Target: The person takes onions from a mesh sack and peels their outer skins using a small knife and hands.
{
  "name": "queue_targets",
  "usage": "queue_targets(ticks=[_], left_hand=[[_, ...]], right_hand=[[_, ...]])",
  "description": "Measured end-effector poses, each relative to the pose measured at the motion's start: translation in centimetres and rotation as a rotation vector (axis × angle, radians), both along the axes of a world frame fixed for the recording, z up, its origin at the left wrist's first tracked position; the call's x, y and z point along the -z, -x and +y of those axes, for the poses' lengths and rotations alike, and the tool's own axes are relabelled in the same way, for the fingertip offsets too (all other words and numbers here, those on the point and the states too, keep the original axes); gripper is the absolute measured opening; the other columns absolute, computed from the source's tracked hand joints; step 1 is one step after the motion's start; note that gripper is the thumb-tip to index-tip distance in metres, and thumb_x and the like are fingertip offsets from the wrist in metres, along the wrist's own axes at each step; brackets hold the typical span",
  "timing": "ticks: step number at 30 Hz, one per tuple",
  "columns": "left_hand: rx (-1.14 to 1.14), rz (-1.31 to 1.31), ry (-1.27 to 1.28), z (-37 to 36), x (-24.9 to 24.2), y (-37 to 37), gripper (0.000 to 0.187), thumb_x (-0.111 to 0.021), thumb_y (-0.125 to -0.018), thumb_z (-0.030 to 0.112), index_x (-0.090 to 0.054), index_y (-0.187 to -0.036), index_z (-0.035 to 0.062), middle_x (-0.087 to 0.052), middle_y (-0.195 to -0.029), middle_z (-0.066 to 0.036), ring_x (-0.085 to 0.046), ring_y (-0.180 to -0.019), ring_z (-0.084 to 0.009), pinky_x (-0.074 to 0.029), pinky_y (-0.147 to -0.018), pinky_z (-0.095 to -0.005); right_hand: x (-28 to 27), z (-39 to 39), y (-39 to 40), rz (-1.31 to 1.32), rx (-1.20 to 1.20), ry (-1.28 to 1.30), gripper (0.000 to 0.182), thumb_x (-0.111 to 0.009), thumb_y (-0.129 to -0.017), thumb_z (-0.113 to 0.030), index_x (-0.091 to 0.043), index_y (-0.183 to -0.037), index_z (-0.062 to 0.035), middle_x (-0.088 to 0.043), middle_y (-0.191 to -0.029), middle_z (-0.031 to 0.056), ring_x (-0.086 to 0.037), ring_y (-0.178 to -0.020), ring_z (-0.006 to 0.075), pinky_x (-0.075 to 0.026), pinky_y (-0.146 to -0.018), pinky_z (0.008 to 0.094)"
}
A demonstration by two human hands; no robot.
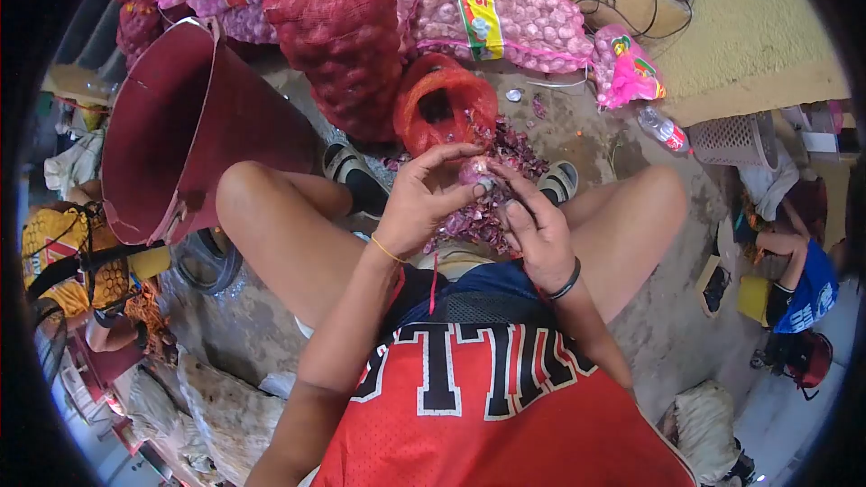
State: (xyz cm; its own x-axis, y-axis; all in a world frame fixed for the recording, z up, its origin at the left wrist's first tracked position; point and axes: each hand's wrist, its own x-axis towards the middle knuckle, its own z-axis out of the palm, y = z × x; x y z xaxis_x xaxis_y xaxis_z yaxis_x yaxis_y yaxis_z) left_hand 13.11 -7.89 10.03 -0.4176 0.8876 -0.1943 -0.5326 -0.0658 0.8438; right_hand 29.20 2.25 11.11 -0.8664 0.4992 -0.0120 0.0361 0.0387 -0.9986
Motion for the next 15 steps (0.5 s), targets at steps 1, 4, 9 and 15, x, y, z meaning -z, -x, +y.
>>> queue_targets(ticks=[1,4,9,15], left_hand=[[0.057,0.068,-0.012,-0.2,-0.1,0.4,0.051,-0.074,-0.074,-0.004,-0.057,-0.121,-0.0005,-0.058,-0.118,-0.009,-0.055,-0.110,-0.0166,-0.046,-0.098,-0.0323],[0.141,0.113,-0.051,-1.2,-0.2,1.6,0.055,-0.073,-0.073,-0.003,-0.054,-0.124,0.0003,-0.057,-0.123,-0.010,-0.055,-0.114,-0.0193,-0.044,-0.101,-0.0338],[0.029,-0.199,-0.157,-1.4,-0.1,1.5,0.057,-0.071,-0.076,0.000,-0.048,-0.129,0.0038,-0.055,-0.127,-0.010,-0.055,-0.116,-0.0223,-0.045,-0.101,-0.0348],[-0.088,-0.375,-0.174,-0.9,-0.3,0.9,0.048,-0.071,-0.082,0.005,-0.046,-0.122,0.0092,-0.057,-0.119,-0.010,-0.058,-0.110,-0.0213,-0.049,-0.094,-0.0324]], right_hand=[[-0.3,0.0,-0.3,-0.050,-0.020,0.181,0.046,-0.046,-0.100,-0.020,-0.037,-0.142,-0.0042,-0.056,-0.088,0.0018,-0.044,-0.061,0.0044,-0.037,-0.055,0.0190],[-0.1,1.1,-0.6,0.093,0.201,0.473,0.043,-0.046,-0.100,-0.019,-0.039,-0.141,-0.0064,-0.046,-0.077,-0.0025,-0.036,-0.056,0.0036,-0.030,-0.050,0.0172],[0.2,1.4,-0.6,0.011,0.112,0.389,0.046,-0.046,-0.100,-0.021,-0.038,-0.143,-0.0058,-0.056,-0.088,0.0021,-0.051,-0.072,0.0065,-0.041,-0.058,0.0186],[0.5,-0.8,0.1,-0.165,0.066,-0.057,0.056,-0.051,-0.097,-0.028,-0.034,-0.144,-0.0014,-0.049,-0.137,0.0213,-0.050,-0.125,0.0246,-0.037,-0.102,0.0326]])
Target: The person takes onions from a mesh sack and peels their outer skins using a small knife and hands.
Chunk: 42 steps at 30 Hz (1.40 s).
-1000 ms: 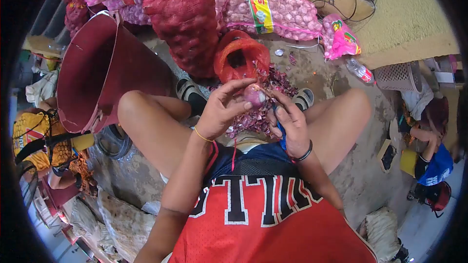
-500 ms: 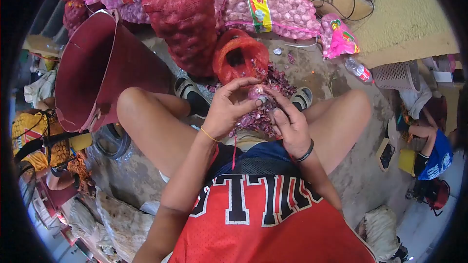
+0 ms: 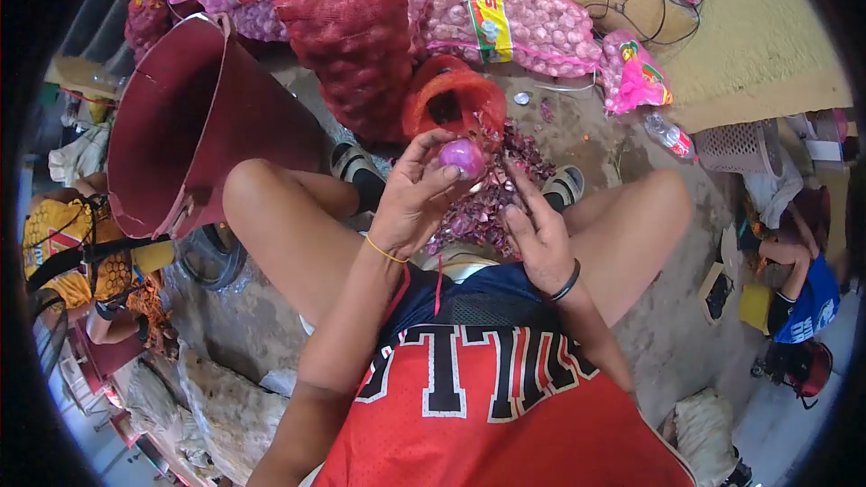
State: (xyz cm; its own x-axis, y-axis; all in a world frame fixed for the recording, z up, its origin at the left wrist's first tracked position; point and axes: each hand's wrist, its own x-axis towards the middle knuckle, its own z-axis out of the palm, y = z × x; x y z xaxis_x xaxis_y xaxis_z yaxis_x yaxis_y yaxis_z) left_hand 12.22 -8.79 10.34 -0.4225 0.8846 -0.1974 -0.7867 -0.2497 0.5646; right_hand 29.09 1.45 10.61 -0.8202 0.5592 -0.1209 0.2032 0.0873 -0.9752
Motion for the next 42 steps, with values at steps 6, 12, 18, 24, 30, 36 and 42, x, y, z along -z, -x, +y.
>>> queue_targets(ticks=[6,12,18,24,30,36,42], left_hand=[[-0.059,0.040,0.021,0.6,1.2,-0.7,0.045,-0.071,-0.079,-0.002,-0.048,-0.115,0.0089,-0.056,-0.115,-0.009,-0.059,-0.104,-0.0188,-0.050,-0.091,-0.0317],[-0.105,0.086,0.006,0.9,1.4,-1.4,0.046,-0.070,-0.076,-0.010,-0.048,-0.113,0.0072,-0.054,-0.112,-0.006,-0.057,-0.106,-0.0164,-0.049,-0.091,-0.0308],[-0.112,0.076,0.006,1.0,1.4,-1.8,0.045,-0.070,-0.076,-0.010,-0.047,-0.112,0.0063,-0.054,-0.112,-0.005,-0.057,-0.105,-0.0157,-0.048,-0.091,-0.0296],[-0.086,0.123,-0.014,0.9,0.6,-1.6,0.045,-0.069,-0.077,-0.010,-0.047,-0.112,0.0064,-0.053,-0.112,-0.005,-0.055,-0.107,-0.0152,-0.047,-0.093,-0.0303],[0.010,0.146,-0.053,0.4,0.7,-0.7,0.048,-0.070,-0.076,-0.007,-0.048,-0.117,0.0078,-0.053,-0.116,-0.005,-0.054,-0.111,-0.0166,-0.044,-0.098,-0.0328],[-0.001,0.111,-0.015,0.6,0.4,-1.0,0.053,-0.075,-0.077,0.006,-0.046,-0.122,0.0096,-0.056,-0.116,-0.008,-0.057,-0.106,-0.0197,-0.049,-0.085,-0.0274],[0.022,0.014,-0.013,0.6,-0.2,-0.8,0.051,-0.072,-0.079,0.010,-0.045,-0.123,0.0096,-0.056,-0.119,-0.011,-0.059,-0.107,-0.0224,-0.051,-0.093,-0.0354]], right_hand=[[-1.1,-0.3,0.8,0.137,-0.023,-0.249,0.053,-0.052,-0.095,-0.022,-0.038,-0.142,-0.0012,-0.051,-0.133,0.0230,-0.052,-0.123,0.0305,-0.040,-0.101,0.0352],[-1.7,-0.3,1.3,0.131,-0.024,-0.379,0.051,-0.054,-0.094,-0.018,-0.040,-0.141,-0.0017,-0.053,-0.129,0.0243,-0.055,-0.118,0.0347,-0.042,-0.098,0.0363],[-2.0,-0.4,1.2,0.036,-0.016,-0.478,0.046,-0.053,-0.094,-0.013,-0.046,-0.138,-0.0029,-0.061,-0.107,0.0220,-0.062,-0.093,0.0322,-0.048,-0.084,0.0367],[-0.8,-0.5,0.6,0.228,0.054,0.013,0.043,-0.049,-0.098,-0.014,-0.044,-0.140,-0.0036,-0.054,-0.081,0.0053,-0.047,-0.064,0.0127,-0.040,-0.058,0.0251],[-1.2,-0.4,0.3,0.311,0.011,0.448,0.045,-0.048,-0.100,-0.021,-0.041,-0.142,-0.0038,-0.045,-0.076,-0.0028,-0.035,-0.058,0.0039,-0.030,-0.053,0.0178],[-1.3,-0.2,-0.2,0.306,-0.095,0.424,0.049,-0.049,-0.100,-0.025,-0.039,-0.142,-0.0022,-0.044,-0.074,-0.0032,-0.037,-0.060,0.0041,-0.031,-0.054,0.0182],[-1.0,1.0,-0.6,0.405,0.127,0.576,0.047,-0.048,-0.100,-0.023,-0.038,-0.143,-0.0062,-0.048,-0.081,0.0026,-0.040,-0.061,0.0069,-0.035,-0.054,0.0188]])
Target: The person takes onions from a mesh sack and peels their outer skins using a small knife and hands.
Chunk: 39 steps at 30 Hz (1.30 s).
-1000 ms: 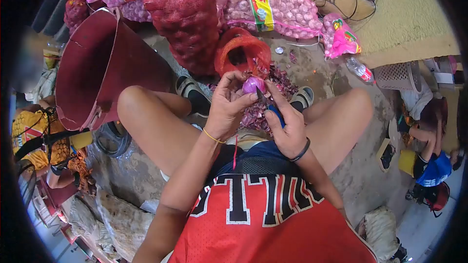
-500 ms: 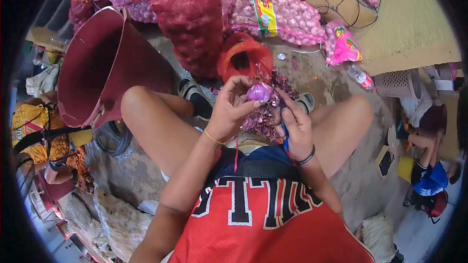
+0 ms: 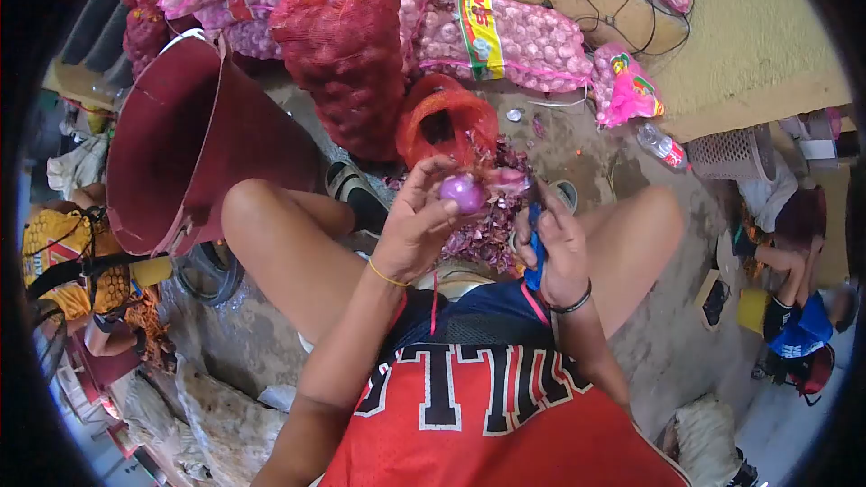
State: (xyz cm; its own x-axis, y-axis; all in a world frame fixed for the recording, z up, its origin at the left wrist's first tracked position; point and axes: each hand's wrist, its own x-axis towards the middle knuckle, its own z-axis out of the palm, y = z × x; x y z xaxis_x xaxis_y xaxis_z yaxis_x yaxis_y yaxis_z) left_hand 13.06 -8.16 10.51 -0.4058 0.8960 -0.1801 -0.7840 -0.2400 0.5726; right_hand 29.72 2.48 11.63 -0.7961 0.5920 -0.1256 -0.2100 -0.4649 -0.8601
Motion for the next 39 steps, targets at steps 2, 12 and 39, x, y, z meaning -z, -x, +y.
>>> queue_targets(ticks=[2,12,39], left_hand=[[0.012,-0.072,-0.012,-0.2,0.0,0.3,0.051,-0.069,-0.080,0.010,-0.044,-0.124,0.0096,-0.055,-0.120,-0.012,-0.059,-0.109,-0.0249,-0.050,-0.098,-0.0389],[-0.080,-0.047,-0.022,0.7,1.1,0.1,0.054,-0.075,-0.078,0.009,-0.043,-0.121,0.0090,-0.056,-0.117,-0.011,-0.058,-0.110,-0.0242,-0.048,-0.099,-0.0370],[-0.066,0.009,0.005,0.7,0.4,-0.5,0.058,-0.074,-0.080,0.011,-0.041,-0.128,0.0060,-0.055,-0.121,-0.010,-0.060,-0.106,-0.0190,-0.053,-0.088,-0.0312]], right_hand=[[0.6,0.5,-0.4,0.020,0.029,0.035,0.046,-0.048,-0.100,-0.022,-0.039,-0.143,-0.0096,-0.050,-0.085,0.0046,-0.041,-0.061,0.0083,-0.036,-0.054,0.0199],[0.7,0.1,0.0,-0.185,-0.016,-0.212,0.048,-0.045,-0.101,-0.020,-0.033,-0.146,-0.0087,-0.048,-0.086,0.0013,-0.037,-0.060,0.0044,-0.034,-0.054,0.0182],[0.0,-1.6,1.3,-0.059,-0.017,-0.113,0.049,-0.046,-0.101,-0.023,-0.035,-0.145,-0.0066,-0.043,-0.076,-0.0021,-0.036,-0.060,0.0044,-0.031,-0.054,0.0176]])
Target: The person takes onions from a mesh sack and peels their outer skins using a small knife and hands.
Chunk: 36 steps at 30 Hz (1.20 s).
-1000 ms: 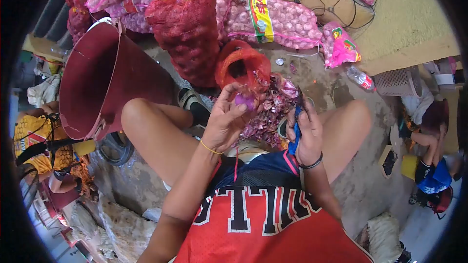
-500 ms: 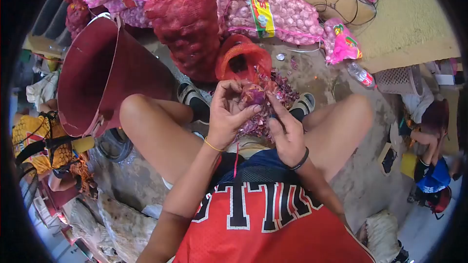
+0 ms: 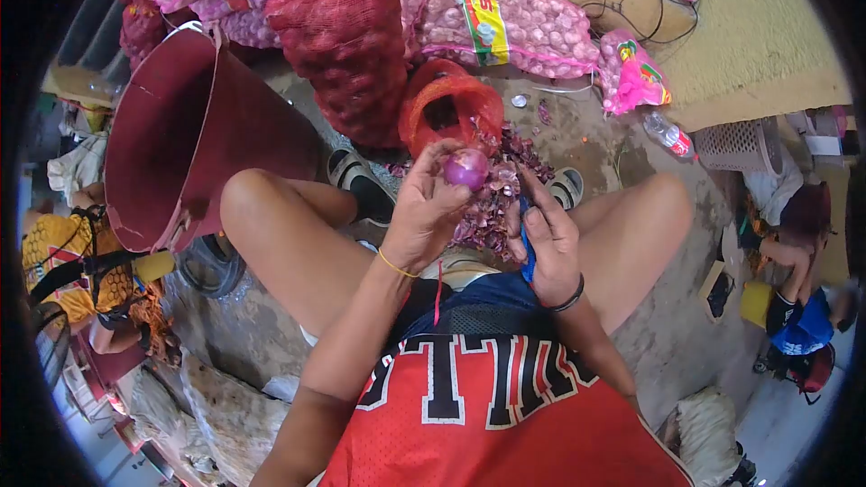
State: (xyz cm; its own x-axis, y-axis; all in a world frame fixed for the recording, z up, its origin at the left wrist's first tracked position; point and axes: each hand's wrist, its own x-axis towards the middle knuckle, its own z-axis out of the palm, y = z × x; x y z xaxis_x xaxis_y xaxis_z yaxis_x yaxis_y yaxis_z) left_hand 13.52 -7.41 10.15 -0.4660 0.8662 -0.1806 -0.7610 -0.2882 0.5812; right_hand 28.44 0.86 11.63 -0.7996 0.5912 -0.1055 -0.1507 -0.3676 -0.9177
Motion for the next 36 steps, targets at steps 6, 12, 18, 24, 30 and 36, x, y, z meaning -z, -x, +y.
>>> queue_targets(ticks=[6,12,18,24,30,36], left_hand=[[0.090,0.003,0.040,0.0,0.3,0.1,0.060,-0.078,-0.078,0.019,-0.044,-0.126,0.0071,-0.057,-0.115,-0.006,-0.061,-0.102,-0.0178,-0.054,-0.085,-0.0285],[0.025,0.001,0.045,-0.1,1.2,0.1,0.056,-0.077,-0.078,0.016,-0.045,-0.123,0.0087,-0.059,-0.112,-0.005,-0.061,-0.100,-0.0161,-0.053,-0.079,-0.0270],[0.022,0.020,0.028,-0.1,1.5,-0.1,0.051,-0.075,-0.077,0.005,-0.047,-0.120,0.0088,-0.059,-0.113,-0.006,-0.059,-0.095,-0.0138,-0.050,-0.074,-0.0246],[0.032,0.020,0.047,0.0,1.4,-0.2,0.053,-0.078,-0.077,0.012,-0.047,-0.120,0.0086,-0.059,-0.112,-0.005,-0.059,-0.095,-0.0136,-0.051,-0.075,-0.0264],[0.044,0.046,0.071,-0.3,0.7,0.0,0.058,-0.078,-0.076,0.017,-0.046,-0.123,0.0088,-0.058,-0.113,-0.005,-0.061,-0.099,-0.0155,-0.053,-0.079,-0.0280],[0.034,-0.026,0.015,-0.5,0.8,0.3,0.052,-0.072,-0.079,0.003,-0.047,-0.125,0.0076,-0.056,-0.119,-0.008,-0.059,-0.105,-0.0169,-0.051,-0.085,-0.0272]], right_hand=[[-0.4,0.5,0.1,0.003,0.086,-0.021,0.051,-0.047,-0.101,-0.024,-0.033,-0.146,-0.0066,-0.042,-0.076,-0.0025,-0.034,-0.060,0.0034,-0.030,-0.052,0.0174],[0.5,1.2,-0.1,-0.209,0.023,-0.617,0.052,-0.049,-0.098,-0.021,-0.034,-0.145,-0.0040,-0.057,-0.113,0.0151,-0.059,-0.094,0.0222,-0.047,-0.079,0.0300],[-0.7,1.0,0.4,-0.225,-0.062,-0.914,0.055,-0.057,-0.090,-0.012,-0.038,-0.142,-0.0026,-0.055,-0.124,0.0239,-0.057,-0.111,0.0361,-0.044,-0.094,0.0356],[-0.8,1.2,0.4,-0.247,-0.052,-0.927,0.045,-0.055,-0.089,-0.007,-0.049,-0.134,-0.0009,-0.060,-0.093,0.0180,-0.056,-0.075,0.0288,-0.047,-0.074,0.0331],[-0.2,1.0,0.3,-0.192,0.038,-0.773,0.039,-0.052,-0.093,-0.009,-0.052,-0.131,0.0004,-0.060,-0.089,0.0133,-0.054,-0.071,0.0206,-0.047,-0.071,0.0317],[0.9,0.6,-0.4,-0.125,0.069,-0.271,0.042,-0.047,-0.099,-0.015,-0.045,-0.139,-0.0030,-0.054,-0.085,0.0021,-0.045,-0.063,0.0074,-0.040,-0.059,0.0202]])
